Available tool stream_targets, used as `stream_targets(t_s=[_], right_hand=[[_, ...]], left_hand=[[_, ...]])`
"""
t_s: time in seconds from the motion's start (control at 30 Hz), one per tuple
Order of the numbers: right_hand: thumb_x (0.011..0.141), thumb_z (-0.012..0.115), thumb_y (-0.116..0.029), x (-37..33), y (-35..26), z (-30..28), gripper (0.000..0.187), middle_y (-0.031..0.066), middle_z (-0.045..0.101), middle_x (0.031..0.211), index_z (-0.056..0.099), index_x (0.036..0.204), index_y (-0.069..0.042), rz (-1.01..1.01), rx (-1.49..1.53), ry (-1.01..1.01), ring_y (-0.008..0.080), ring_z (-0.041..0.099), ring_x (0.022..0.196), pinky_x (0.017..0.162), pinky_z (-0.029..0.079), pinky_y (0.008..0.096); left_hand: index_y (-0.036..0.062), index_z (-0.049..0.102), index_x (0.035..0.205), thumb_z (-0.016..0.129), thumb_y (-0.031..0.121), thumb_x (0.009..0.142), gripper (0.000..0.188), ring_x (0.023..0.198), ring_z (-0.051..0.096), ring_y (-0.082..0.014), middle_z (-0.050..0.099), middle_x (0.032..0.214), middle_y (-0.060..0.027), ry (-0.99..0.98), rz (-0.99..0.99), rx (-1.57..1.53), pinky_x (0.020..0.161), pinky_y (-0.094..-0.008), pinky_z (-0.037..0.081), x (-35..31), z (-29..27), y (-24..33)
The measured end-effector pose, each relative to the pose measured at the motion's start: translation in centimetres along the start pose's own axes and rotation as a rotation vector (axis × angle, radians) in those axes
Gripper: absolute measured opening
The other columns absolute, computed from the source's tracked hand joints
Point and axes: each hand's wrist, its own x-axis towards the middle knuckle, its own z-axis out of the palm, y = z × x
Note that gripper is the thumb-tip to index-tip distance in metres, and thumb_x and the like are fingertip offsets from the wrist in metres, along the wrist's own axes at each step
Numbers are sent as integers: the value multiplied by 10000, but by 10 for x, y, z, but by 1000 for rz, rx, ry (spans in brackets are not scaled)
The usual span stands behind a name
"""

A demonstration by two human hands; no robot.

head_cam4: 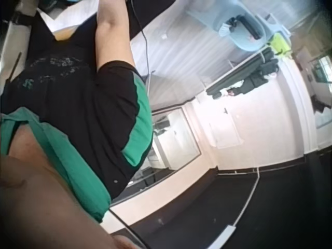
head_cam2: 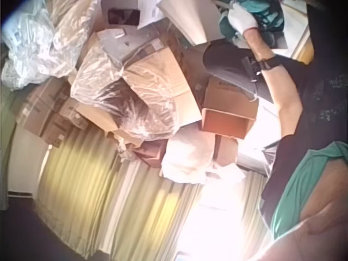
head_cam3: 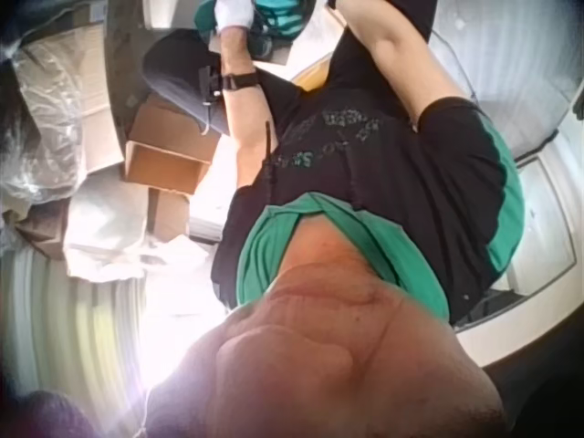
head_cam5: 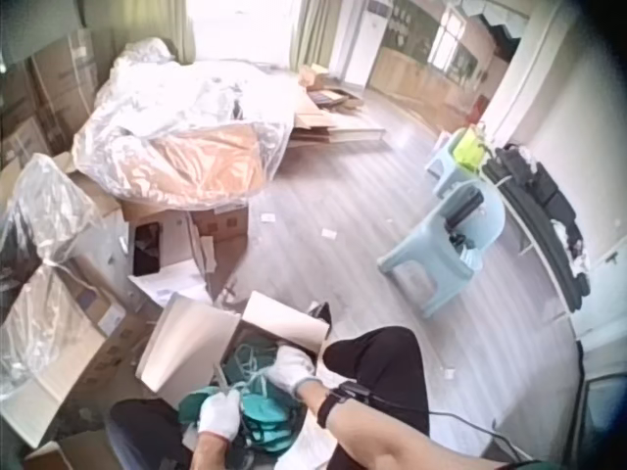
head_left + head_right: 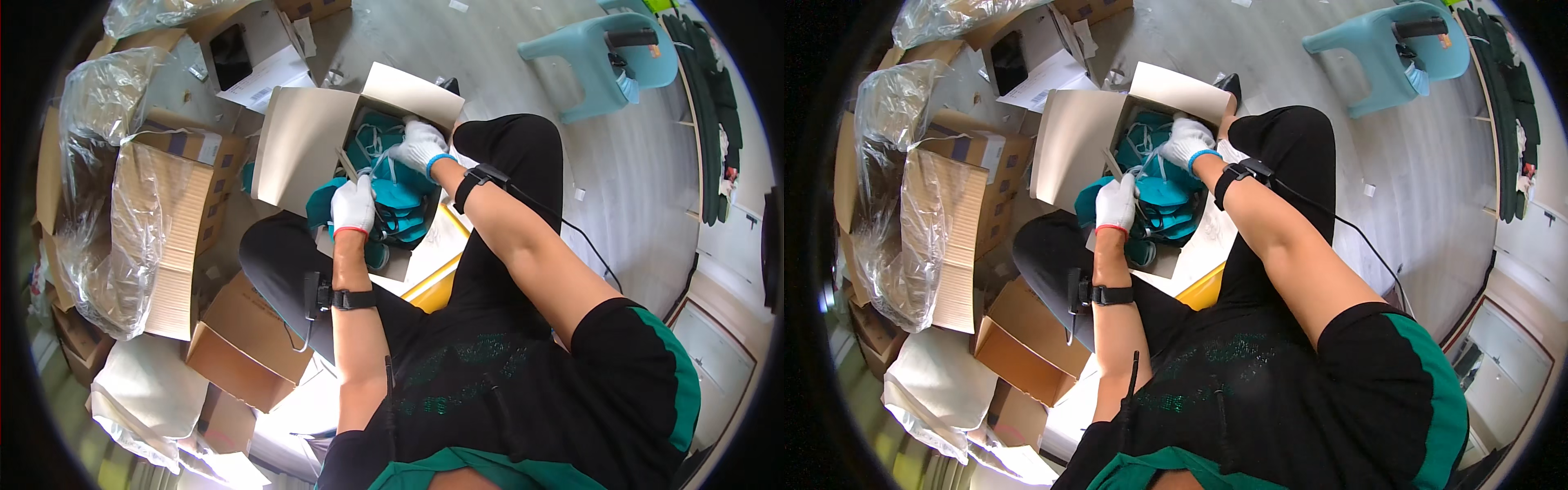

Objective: Sort packaged medical or hygiene supplies from a box into different piles or containers.

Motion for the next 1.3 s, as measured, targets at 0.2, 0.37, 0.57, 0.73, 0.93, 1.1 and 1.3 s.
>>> stream_targets(t_s=[0.2, 0.37, 0.57, 0.73, 0.93, 1.1, 1.3], right_hand=[[679, 793, -409, 14, 20, 2, 715, 251, 632, 1223, 620, 1240, -1, -145, 180, 19, 351, 608, 1171, 996, 482, 412], [852, 608, -502, -33, 5, -4, 507, 184, 676, 1087, 680, 1147, -95, -554, -40, -128, 386, 639, 1029, 912, 503, 443], [915, 556, -240, -68, 40, 55, 303, 202, 685, 1006, 626, 1154, -68, -536, 362, -60, 395, 654, 911, 792, 513, 438], [883, 532, -93, -101, 34, 24, 191, 172, 700, 985, 702, 948, -36, -51, 605, -39, 344, 672, 896, 819, 516, 418], [787, 694, -95, -129, 15, -1, 322, 149, 642, 1054, 642, 1101, -47, -524, 355, 510, 329, 622, 1028, 882, 504, 389], [788, 673, -143, -97, 11, 30, 474, 153, 622, 1165, 561, 1247, -107, -312, 235, 220, 341, 623, 1075, 908, 508, 405], [831, 599, -198, -98, 5, 29, 465, 185, 658, 1138, 539, 1288, -135, -112, 265, 258, 375, 649, 1039, 884, 525, 454]], left_hand=[[19, 645, 705, 407, 380, 974, 509, 779, 629, -428, 650, 768, -249, 27, 10, -33, 764, -491, 464, -1, 5, 4], [-16, 635, 715, 488, 298, 968, 430, 683, 613, -155, 671, 722, -100, 188, 20, -158, 669, -294, 462, -25, -9, 26], [19, 598, 745, 487, 262, 948, 336, 987, 638, -223, 703, 1097, -209, -124, 11, -896, 831, -311, 478, 14, 1, 65], [30, 593, 757, 499, 241, 990, 328, 841, 571, -166, 652, 1205, -211, -208, -175, -1004, 783, -279, 462, 51, 40, -1], [-13, 659, 829, 522, 223, 957, 302, 846, 603, -191, 676, 1132, -190, -90, -168, -957, 813, -296, 475, 54, 50, -7], [-44, 705, 1008, 555, 264, 914, 356, 898, 638, -229, 706, 999, -114, -103, -220, -562, 869, -343, 483, 50, 53, 4], [67, 639, 1210, 491, 377, 976, 416, 1232, 551, -302, 615, 1226, -215, 125, -75, -703, 973, -348, 448, 90, 71, -54]])
